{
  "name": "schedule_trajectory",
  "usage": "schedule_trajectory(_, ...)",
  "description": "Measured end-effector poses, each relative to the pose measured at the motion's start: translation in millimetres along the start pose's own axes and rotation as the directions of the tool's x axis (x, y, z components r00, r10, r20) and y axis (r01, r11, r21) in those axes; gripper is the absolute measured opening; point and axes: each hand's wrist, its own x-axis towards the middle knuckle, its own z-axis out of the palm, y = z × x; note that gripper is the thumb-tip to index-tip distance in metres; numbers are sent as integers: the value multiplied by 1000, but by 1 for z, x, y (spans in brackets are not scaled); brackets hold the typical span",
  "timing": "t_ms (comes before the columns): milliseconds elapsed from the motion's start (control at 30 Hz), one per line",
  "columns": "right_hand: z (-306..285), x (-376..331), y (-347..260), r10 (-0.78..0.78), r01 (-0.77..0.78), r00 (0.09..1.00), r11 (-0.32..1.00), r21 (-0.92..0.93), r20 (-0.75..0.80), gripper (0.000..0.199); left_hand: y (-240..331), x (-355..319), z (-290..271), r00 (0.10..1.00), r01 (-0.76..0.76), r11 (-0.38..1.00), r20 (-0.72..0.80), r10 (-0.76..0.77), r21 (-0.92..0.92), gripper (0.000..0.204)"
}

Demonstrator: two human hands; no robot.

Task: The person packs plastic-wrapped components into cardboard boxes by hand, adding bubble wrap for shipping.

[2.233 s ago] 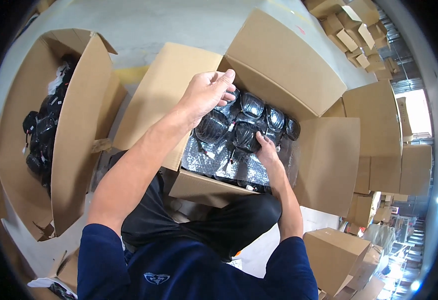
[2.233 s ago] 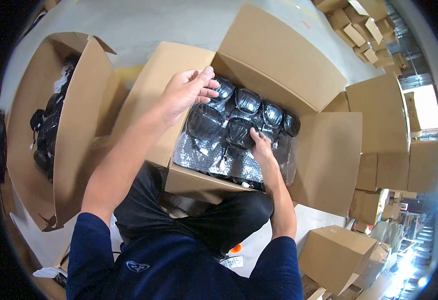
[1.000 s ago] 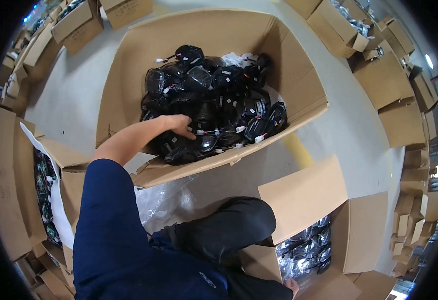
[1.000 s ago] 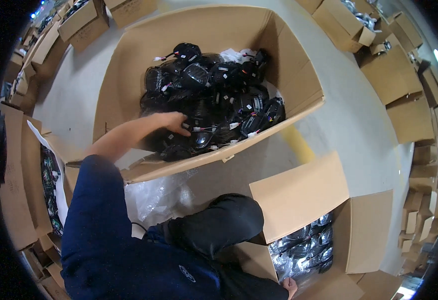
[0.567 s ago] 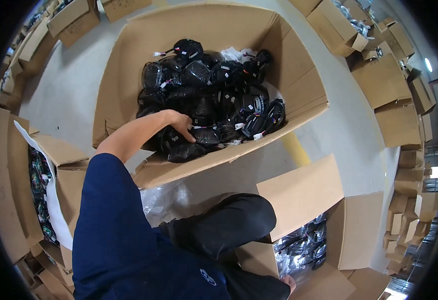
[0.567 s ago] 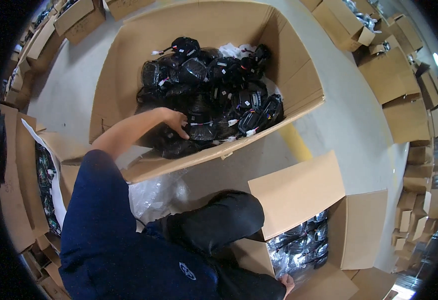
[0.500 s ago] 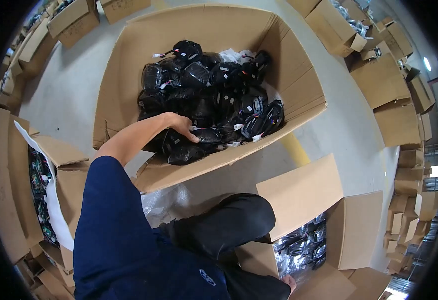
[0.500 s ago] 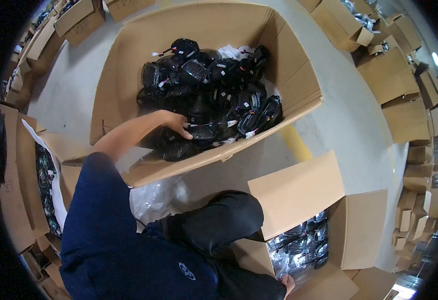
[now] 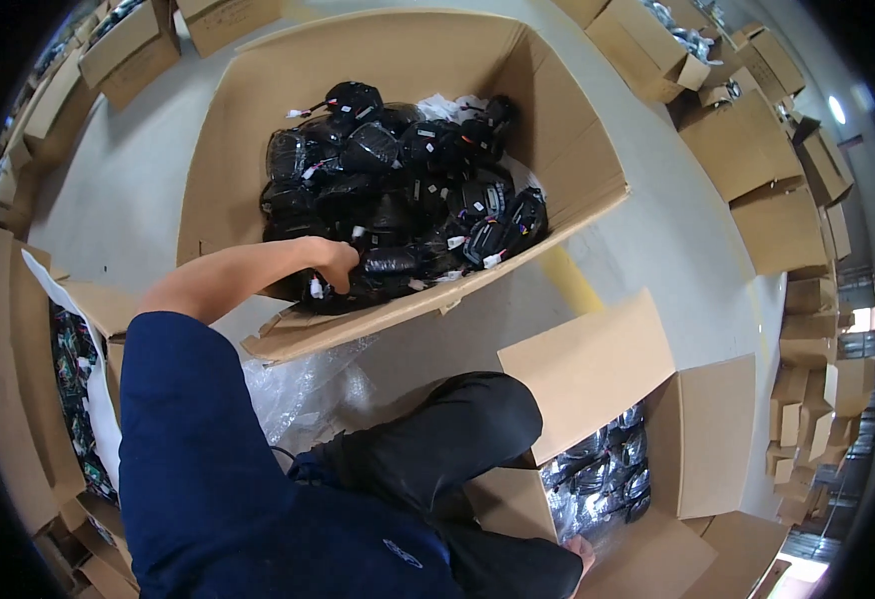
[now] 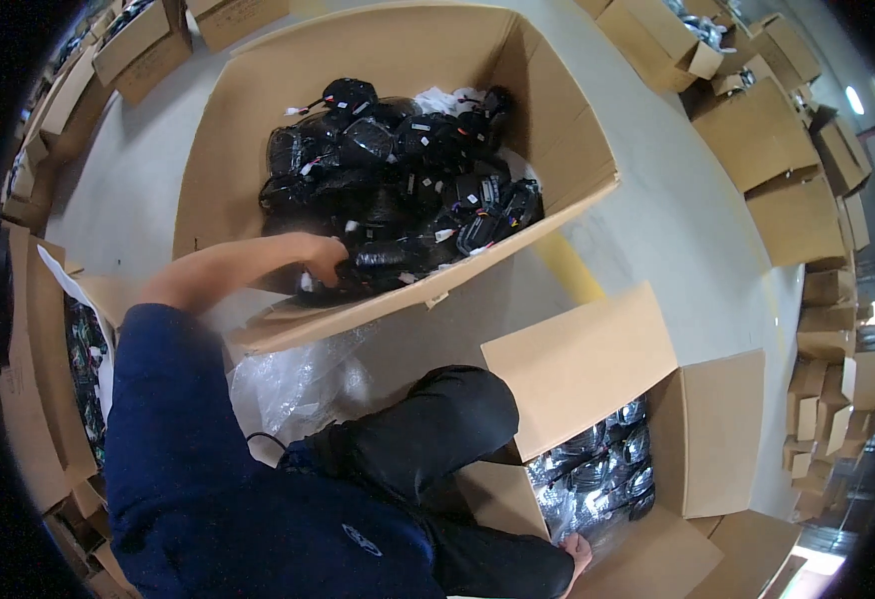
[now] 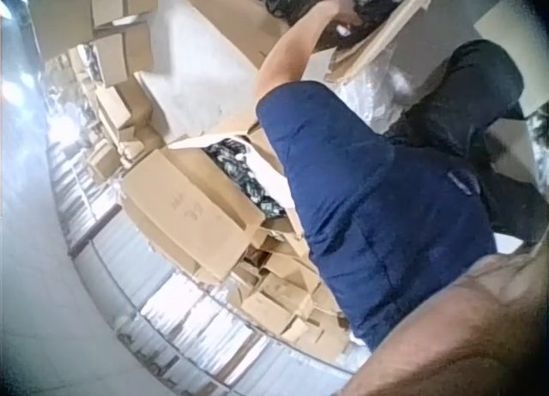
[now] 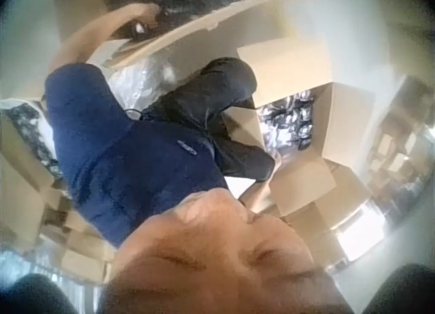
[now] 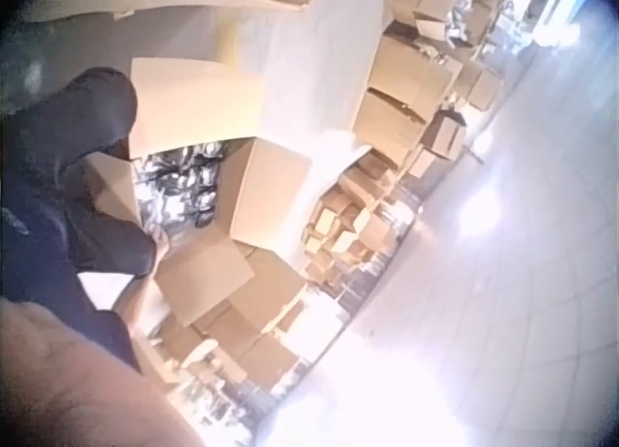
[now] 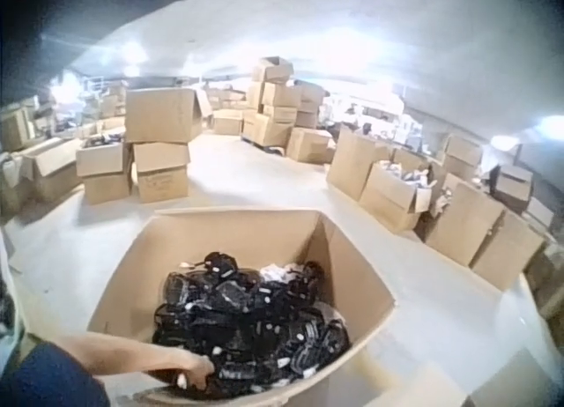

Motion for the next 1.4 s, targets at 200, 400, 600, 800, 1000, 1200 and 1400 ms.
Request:
schedule_trajectory(200, 7, -7, -15, 47, -38, 989, 997, 63, -139, 30, 0, 8, 38, 961, 67, 997, -270, -51, 49, 61)
schedule_trajectory(400, 12, -7, -23, 4, -3, 1000, 998, 63, -23, 30, -43, -16, 30, 834, 91, 872, -442, -331, -482, 55)
schedule_trajectory(600, 15, -3, -33, -18, 21, 999, 995, 94, -35, 26, -63, -81, 3, 814, -353, 328, -460, -354, -876, 40)
schedule_trajectory(800, -18, 4, -29, -133, 131, 991, 987, 92, 5, 20, 12, -145, -82, 668, -743, -34, -738, -98, -668, 23)
schedule_trajectory(1000, -41, -74, -321, -711, 682, 618, 697, -223, -334, 52, 195, -181, -124, 589, -796, 65, -744, 315, -602, 19)
schedule_trajectory(1200, -65, -109, -444, -991, 670, -136, -88, -737, -6, 44, 383, -159, -92, 601, -731, 247, -430, 673, -636, 23)
schedule_trajectory(1400, -127, -81, -376, -991, 633, 72, 132, -763, -112, 42, 500, -116, -52, 454, -556, 68, -234, 860, -828, 79)
